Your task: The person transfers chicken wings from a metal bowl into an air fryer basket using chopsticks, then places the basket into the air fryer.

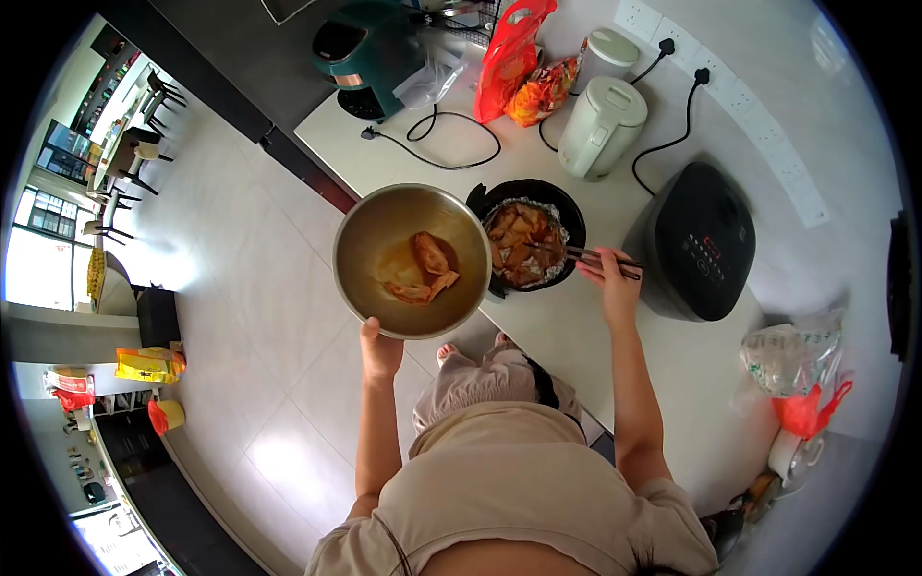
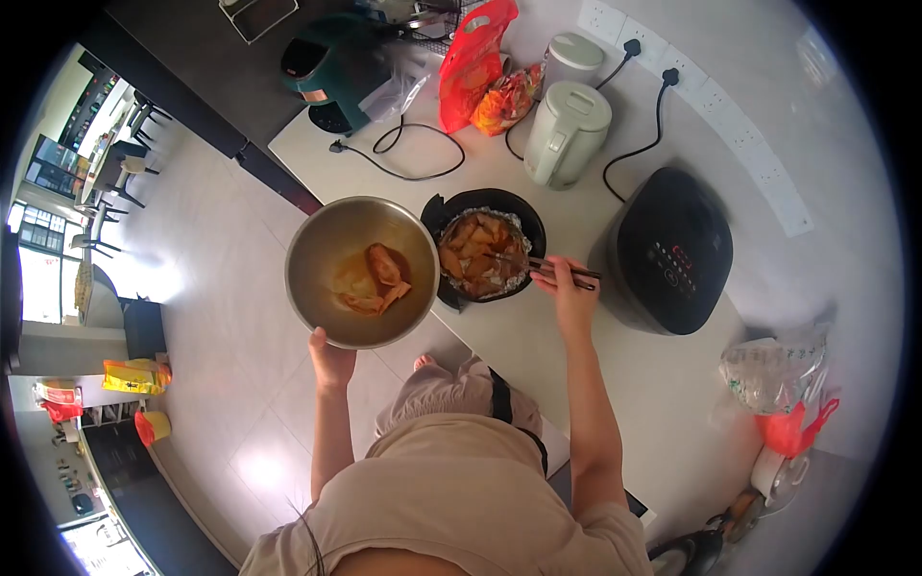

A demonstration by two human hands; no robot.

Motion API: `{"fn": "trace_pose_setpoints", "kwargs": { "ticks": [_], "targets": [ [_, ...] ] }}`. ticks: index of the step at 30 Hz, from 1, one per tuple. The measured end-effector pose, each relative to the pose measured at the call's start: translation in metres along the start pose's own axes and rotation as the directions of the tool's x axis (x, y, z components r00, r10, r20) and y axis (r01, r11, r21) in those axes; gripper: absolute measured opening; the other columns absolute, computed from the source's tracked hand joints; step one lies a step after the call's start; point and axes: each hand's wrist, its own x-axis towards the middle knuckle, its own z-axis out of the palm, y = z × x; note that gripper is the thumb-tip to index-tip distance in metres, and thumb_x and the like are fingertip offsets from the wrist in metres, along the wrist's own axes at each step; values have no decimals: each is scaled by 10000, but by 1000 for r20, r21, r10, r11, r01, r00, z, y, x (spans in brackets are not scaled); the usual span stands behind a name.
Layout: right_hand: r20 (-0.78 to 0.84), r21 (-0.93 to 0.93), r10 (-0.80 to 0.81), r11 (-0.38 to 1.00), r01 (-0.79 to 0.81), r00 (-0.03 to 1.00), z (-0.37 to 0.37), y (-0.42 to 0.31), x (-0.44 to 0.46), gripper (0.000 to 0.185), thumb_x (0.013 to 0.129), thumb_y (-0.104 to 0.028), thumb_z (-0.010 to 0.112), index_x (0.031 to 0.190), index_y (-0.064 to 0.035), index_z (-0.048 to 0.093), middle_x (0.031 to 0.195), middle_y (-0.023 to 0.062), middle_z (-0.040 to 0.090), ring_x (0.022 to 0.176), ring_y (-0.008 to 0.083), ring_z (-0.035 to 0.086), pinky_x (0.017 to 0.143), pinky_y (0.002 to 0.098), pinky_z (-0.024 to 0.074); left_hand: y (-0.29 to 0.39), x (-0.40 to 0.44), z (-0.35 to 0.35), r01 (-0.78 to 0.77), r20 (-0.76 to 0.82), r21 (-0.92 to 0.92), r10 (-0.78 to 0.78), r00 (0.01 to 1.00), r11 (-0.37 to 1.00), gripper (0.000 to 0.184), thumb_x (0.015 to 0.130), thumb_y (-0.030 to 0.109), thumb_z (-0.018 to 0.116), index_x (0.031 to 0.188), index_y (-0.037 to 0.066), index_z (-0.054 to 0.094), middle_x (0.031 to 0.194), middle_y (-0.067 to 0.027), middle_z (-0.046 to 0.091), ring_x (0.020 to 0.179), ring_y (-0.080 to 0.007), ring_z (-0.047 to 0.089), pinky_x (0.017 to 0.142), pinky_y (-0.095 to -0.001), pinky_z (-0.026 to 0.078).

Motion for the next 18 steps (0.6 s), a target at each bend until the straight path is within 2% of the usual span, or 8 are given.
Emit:
{"fn": "trace_pose_setpoints", "kwargs": {
  "ticks": [3,6,9,10,14,18],
  "targets": [
    [191,-73,-36,996,51,981,13,2,2,226,913,-115,526,974,95,583,870,161,651,749,239,675,662,285,564,2,2,-1,0,-2,3,0,1000,1000,833,693,518,658,1316,35,389,1332,-87,425,1232,-241,397,1009,-398,334],
    [409,-265,-50,949,170,911,30,9,4,183,903,-100,546,954,65,607,877,125,662,749,208,676,653,254,548,5,3,0,-17,2,-20,17,1000,1000,797,703,488,658,1308,36,403,1319,-84,445,1226,-239,405,1012,-393,327],
    [509,-334,-79,900,281,857,38,21,4,133,888,-81,566,924,33,623,861,107,666,746,181,676,627,238,533,5,2,-1,-40,-9,-40,40,999,998,778,710,473,658,1302,34,410,1312,-85,455,1219,-236,414,1010,-389,329],
    [528,-316,-132,886,338,839,39,21,4,118,882,-82,574,927,14,626,845,107,664,743,173,674,612,238,526,6,1,-2,-50,-18,-41,49,999,998,777,711,473,658,1302,34,410,1312,-86,456,1218,-235,416,1008,-389,331],
    [459,-349,-83,899,265,885,39,-6,-6,136,894,-81,552,899,33,627,812,91,658,712,165,671,605,236,526,9,-2,-1,-39,-9,-40,39,999,998,789,708,478,662,1308,34,403,1316,-84,450,1220,-238,415,1009,-392,336],
    [370,-338,-155,896,288,916,34,-3,-4,180,909,-90,533,879,66,618,804,97,655,707,170,671,605,226,526,8,0,-1,-31,9,-28,31,999,999,824,701,495,671,1325,42,382,1333,-79,427,1238,-239,393,1025,-399,322]
  ]
}}
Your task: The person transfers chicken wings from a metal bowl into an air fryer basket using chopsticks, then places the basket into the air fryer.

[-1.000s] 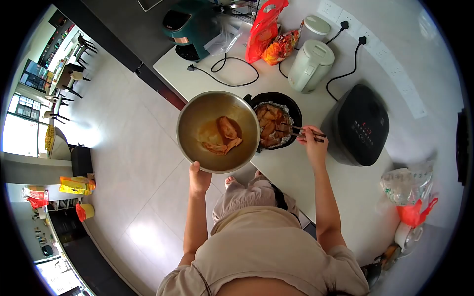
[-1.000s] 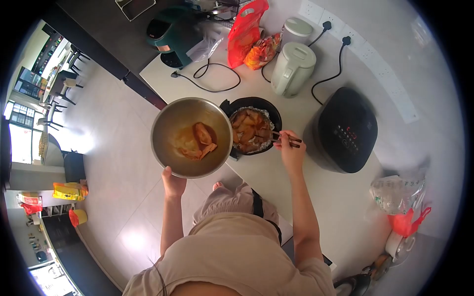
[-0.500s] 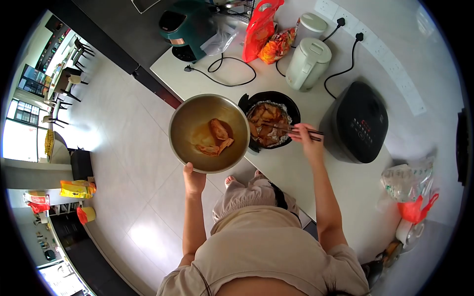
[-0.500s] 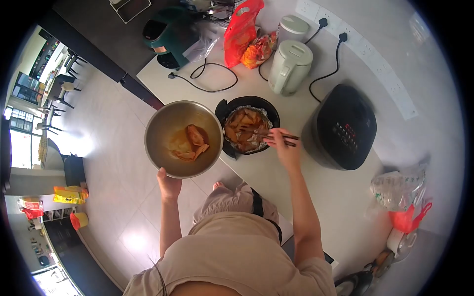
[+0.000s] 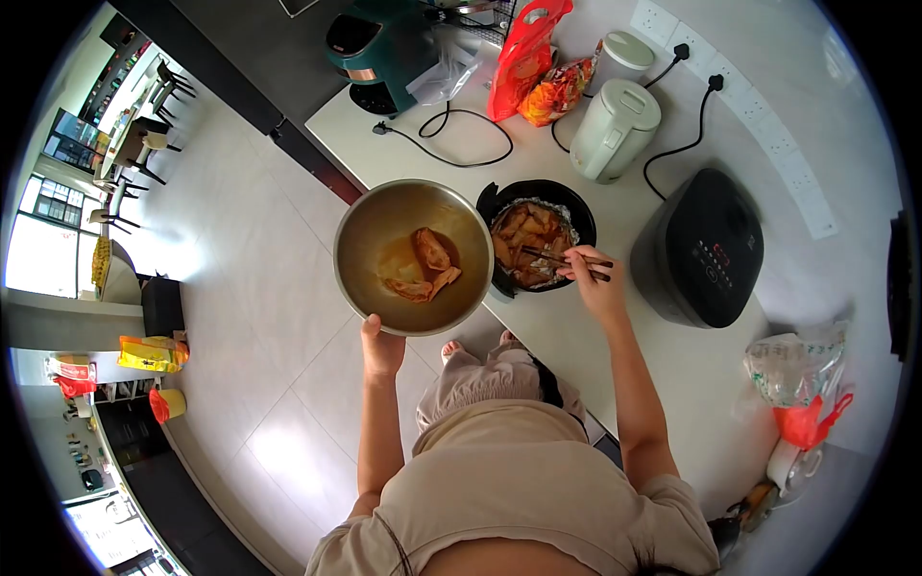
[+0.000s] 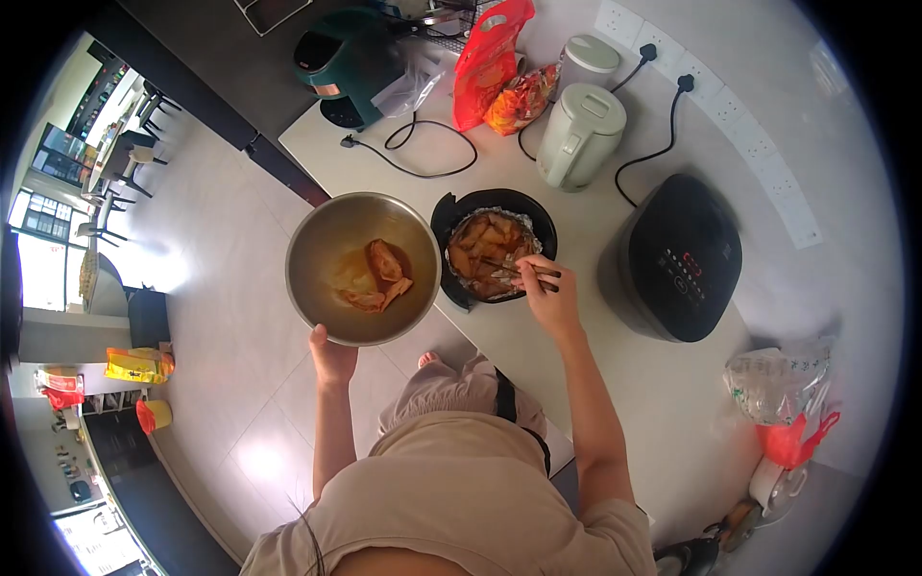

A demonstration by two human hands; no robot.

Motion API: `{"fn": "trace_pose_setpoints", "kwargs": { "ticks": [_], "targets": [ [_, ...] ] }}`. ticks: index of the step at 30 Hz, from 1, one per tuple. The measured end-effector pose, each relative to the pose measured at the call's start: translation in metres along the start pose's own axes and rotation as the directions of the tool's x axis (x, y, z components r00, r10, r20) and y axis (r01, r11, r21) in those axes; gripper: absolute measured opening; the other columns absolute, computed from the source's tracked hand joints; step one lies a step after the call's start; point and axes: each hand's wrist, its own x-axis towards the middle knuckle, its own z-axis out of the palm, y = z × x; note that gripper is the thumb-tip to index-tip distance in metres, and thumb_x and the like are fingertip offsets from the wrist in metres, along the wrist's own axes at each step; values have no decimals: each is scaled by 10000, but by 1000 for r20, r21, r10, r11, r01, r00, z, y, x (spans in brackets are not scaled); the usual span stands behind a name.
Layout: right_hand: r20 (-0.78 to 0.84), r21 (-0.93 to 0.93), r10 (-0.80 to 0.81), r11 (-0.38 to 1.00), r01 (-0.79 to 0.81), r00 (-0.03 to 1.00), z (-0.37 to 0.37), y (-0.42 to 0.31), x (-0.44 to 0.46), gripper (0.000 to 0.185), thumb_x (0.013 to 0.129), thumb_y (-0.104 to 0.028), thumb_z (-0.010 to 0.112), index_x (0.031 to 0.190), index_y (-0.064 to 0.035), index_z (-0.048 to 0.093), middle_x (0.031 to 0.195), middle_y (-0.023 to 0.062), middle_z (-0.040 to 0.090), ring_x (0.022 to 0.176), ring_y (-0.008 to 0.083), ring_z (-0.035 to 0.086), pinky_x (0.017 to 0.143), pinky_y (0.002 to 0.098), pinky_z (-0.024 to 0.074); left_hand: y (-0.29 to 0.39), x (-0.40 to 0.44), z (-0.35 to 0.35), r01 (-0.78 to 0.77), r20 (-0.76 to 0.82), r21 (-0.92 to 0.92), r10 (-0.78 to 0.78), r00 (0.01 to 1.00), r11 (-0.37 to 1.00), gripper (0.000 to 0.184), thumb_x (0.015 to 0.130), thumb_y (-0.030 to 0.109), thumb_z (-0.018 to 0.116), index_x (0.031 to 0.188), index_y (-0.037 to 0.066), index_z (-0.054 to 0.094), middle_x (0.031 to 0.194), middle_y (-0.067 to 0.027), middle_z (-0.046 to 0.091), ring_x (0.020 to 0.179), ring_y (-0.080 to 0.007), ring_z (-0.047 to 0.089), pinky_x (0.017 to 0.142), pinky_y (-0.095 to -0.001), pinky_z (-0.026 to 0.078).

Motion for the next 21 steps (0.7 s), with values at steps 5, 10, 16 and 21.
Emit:
{"fn": "trace_pose_setpoints", "kwargs": {
  "ticks": [5,10,16,21],
  "targets": [
    [32,41,73,996,-75,997,10,15,0,169,904,-91,542,896,58,622,818,107,665,709,173,673,610,231,526,-1,2,2,6,24,4,-7,1000,1000,821,700,494,671,1324,44,384,1332,-77,427,1241,-240,387,1025,-400,320],
    [48,-20,45,999,-44,998,3,4,-4,158,897,-86,551,908,54,624,847,119,670,718,174,675,614,234,528,-2,3,7,-3,35,13,3,999,1000,824,697,496,672,1324,46,383,1335,-74,422,1241,-238,383,1021,-404,318],
    [-36,46,13,999,-11,999,5,9,-5,170,900,-91,545,904,59,626,852,121,671,700,176,676,610,243,538,-2,5,7,16,49,20,-17,999,1000,836,695,504,673,1327,44,376,1337,-77,417,1242,-240,381,1022,-403,318],
    [-46,38,48,998,-46,998,2,21,-10,200,911,-122,536,914,56,627,854,126,662,705,190,673,602,244,538,-4,3,6,-6,39,28,5,999,1000,840,698,512,667,1330,44,371,1338,-80,415,1239,-239,386,1021,-402,320]
  ]
}}
